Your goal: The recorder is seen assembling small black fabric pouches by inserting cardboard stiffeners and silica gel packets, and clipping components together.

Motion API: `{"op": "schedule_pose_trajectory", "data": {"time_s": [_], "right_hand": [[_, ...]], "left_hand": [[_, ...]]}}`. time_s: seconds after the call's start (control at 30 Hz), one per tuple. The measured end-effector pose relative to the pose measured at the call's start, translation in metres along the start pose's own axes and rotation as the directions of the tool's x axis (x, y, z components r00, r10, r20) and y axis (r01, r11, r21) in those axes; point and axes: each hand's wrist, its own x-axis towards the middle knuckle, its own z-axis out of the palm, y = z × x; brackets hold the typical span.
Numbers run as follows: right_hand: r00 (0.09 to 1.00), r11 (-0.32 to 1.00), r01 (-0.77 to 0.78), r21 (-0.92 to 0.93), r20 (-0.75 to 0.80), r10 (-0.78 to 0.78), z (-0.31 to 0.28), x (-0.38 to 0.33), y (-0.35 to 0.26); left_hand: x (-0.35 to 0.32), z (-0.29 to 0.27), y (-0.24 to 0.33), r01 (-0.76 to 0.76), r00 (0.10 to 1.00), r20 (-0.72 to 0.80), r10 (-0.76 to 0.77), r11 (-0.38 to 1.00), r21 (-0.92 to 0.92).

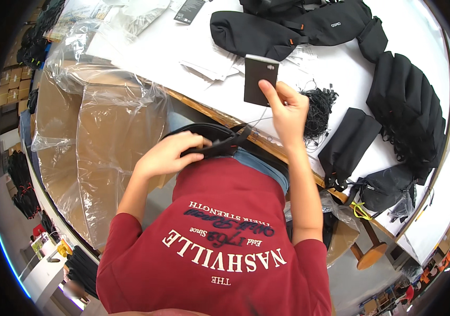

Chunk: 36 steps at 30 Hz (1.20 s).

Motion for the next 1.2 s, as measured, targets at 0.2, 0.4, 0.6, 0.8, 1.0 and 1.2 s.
{"op": "schedule_pose_trajectory", "data": {"time_s": [0.2,0.4,0.6,0.8,1.0,1.2], "right_hand": [[0.945,0.968,-0.006,-0.252,0.315,0.088,-0.013,-0.013,-0.065],[0.818,0.586,0.351,-0.73,0.544,0.186,0.007,-0.038,-0.051],[0.83,0.771,0.284,-0.571,0.549,0.101,0.002,-0.053,-0.034],[0.77,0.794,-0.152,-0.588,0.433,0.468,-0.009,-0.056,-0.018],[0.64,0.789,-0.178,-0.588,0.54,0.546,-0.008,-0.058,-0.041],[0.87,0.902,-0.214,-0.375,0.347,0.35,-0.018,-0.068,-0.059]], "left_hand": [[0.015,-0.002,0.019,-0.068,0.965,-0.234,0.122,0.972,0.225],[0.027,0.008,0.027,-0.188,0.842,-0.39,0.373,0.88,0.436],[0.02,0.012,0.005,-0.289,0.888,-0.214,0.406,0.857,0.427],[0.017,0.018,0.002,-0.154,0.963,-0.192,0.188,0.972,0.18],[0.029,0.016,0.002,-0.005,0.994,-0.11,0.026,0.983,0.184],[0.033,0.028,0.004,-0.108,0.472,-0.876,0.098,0.993,0.053]]}}
